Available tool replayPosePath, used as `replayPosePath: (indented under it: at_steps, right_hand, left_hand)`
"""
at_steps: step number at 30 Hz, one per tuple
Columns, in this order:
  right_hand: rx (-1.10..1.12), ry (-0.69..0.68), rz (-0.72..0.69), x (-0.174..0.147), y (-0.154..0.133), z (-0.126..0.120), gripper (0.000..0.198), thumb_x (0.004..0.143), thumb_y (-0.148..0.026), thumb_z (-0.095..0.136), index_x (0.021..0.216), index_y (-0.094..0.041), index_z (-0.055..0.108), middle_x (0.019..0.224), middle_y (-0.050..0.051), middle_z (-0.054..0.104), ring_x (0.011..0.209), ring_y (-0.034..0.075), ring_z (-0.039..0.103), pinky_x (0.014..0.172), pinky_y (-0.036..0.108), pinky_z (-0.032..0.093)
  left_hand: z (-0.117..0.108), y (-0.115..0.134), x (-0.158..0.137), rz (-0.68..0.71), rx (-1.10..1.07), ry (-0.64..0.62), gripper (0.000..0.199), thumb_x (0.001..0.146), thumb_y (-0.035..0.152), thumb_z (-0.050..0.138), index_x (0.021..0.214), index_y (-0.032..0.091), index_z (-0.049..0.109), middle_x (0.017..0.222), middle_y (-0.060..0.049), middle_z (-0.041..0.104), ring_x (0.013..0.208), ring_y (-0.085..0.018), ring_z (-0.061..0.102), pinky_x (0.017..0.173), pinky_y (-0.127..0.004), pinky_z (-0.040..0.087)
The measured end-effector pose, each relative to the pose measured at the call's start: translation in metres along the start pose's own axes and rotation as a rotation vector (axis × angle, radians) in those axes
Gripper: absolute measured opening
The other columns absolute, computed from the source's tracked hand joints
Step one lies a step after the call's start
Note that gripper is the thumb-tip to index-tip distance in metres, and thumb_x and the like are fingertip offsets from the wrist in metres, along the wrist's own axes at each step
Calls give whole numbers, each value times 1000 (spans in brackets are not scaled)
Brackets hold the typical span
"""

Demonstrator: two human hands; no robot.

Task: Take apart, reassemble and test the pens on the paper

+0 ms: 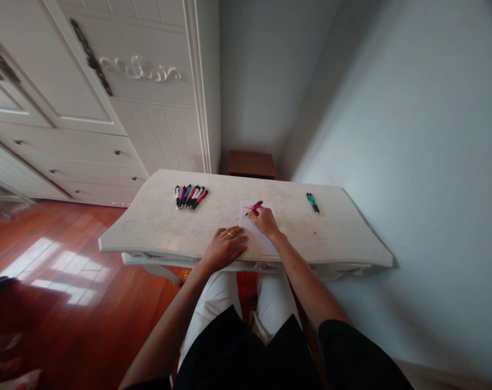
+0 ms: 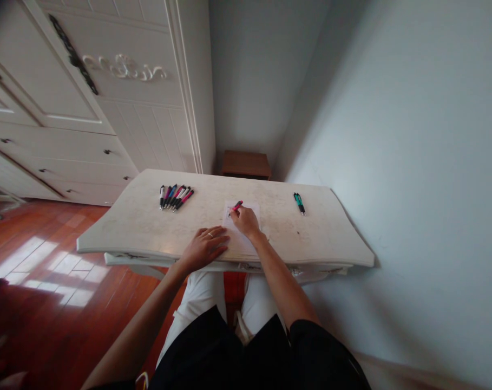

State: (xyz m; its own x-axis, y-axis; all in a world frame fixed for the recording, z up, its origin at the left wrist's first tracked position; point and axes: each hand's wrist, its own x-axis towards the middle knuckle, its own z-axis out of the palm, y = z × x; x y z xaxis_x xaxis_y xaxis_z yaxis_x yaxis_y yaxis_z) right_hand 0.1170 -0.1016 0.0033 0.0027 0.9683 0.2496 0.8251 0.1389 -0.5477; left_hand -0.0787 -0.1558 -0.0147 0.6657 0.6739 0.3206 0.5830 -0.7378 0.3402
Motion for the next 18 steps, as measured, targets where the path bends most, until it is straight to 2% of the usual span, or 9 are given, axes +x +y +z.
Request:
replayPosePath:
  at_steps: [9,14,18]
  right_hand:
    - [250,-44,-37,-3,7,-1,27,90,-33,53,82,-17,73,76,7,75,70,19,70,68,25,51]
    - [449,168,-16,-15,13,-3,33,89,-42,51,87,-14,69,74,8,72,62,17,66,62,26,51]
    - [646,324,110,-26,34,-14,37,86,-50,55,86,-15,66,70,4,67,57,14,60,58,26,49]
  left_hand:
    - [-2,1,0,-1,-12,-3,34,94,42,47,120,27,63,134,-8,57,129,-25,47,102,-45,36]
    - [-2,0,0,-7,0,-15,34,95,42,47,120,27,63,136,-8,56,129,-25,47,102,-44,36]
    - [0,-1,0,-4,14,-15,35,95,43,47,120,26,63,136,-9,56,129,-25,47,103,-45,35]
